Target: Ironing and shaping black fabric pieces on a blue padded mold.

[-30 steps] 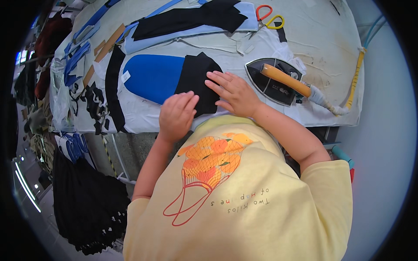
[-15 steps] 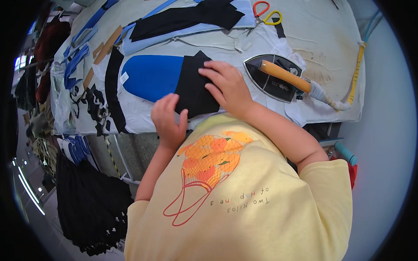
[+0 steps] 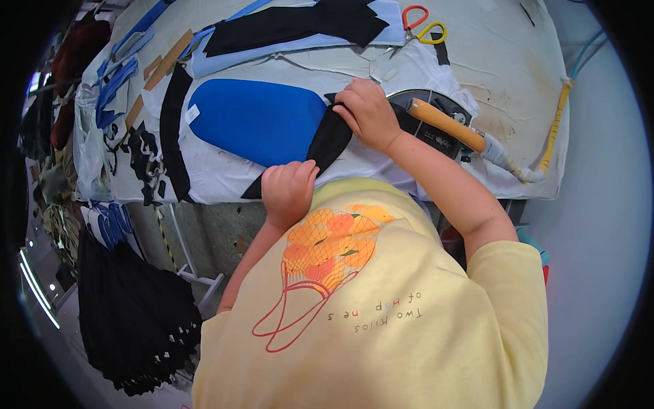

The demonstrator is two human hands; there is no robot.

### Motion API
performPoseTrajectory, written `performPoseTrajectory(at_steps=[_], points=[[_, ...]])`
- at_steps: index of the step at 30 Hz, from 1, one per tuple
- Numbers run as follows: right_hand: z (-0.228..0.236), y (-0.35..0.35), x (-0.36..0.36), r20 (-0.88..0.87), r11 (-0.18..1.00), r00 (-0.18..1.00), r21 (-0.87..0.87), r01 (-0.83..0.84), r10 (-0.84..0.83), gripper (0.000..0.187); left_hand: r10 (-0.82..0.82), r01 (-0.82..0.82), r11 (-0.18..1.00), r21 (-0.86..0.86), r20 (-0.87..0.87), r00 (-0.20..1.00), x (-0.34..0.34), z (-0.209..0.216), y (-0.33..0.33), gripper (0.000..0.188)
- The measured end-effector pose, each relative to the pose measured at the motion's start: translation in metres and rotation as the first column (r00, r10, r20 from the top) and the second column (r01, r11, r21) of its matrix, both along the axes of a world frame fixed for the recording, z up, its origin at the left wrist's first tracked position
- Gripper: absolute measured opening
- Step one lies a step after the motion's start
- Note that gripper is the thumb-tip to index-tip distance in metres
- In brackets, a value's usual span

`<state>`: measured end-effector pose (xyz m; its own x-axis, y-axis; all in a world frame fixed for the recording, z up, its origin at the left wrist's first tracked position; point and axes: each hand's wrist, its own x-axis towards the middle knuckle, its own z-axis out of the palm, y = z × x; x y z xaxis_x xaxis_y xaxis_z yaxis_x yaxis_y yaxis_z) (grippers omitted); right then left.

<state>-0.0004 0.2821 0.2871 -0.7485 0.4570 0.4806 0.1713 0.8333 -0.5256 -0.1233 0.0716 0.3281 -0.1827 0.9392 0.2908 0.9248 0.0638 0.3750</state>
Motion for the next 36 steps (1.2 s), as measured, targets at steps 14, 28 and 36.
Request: performPoseTrajectory(at_steps=[14,28,36], points=[[0.002,0.033,-0.058,-0.047,0.979,0.978,0.039,-0.202,0.204,0.016,-0.137,0.144,0.99,0.007,-0.27,0.953,-0.024,0.016,0.007,0.034],[0.022,-0.046,0.017,0.268,0.982,0.945,-0.036,-0.184,0.187,0.064,-0.275,0.269,0.959,-0.089,-0.062,0.959,-0.056,0.02,0.014,0.042],[0.025,-0.02,0.033,0.423,0.991,0.905,0.093,-0.091,0.043,0.068,-0.262,0.237,0.96,-0.147,-0.188,0.947,-0.061,0.015,0.002,0.049]])
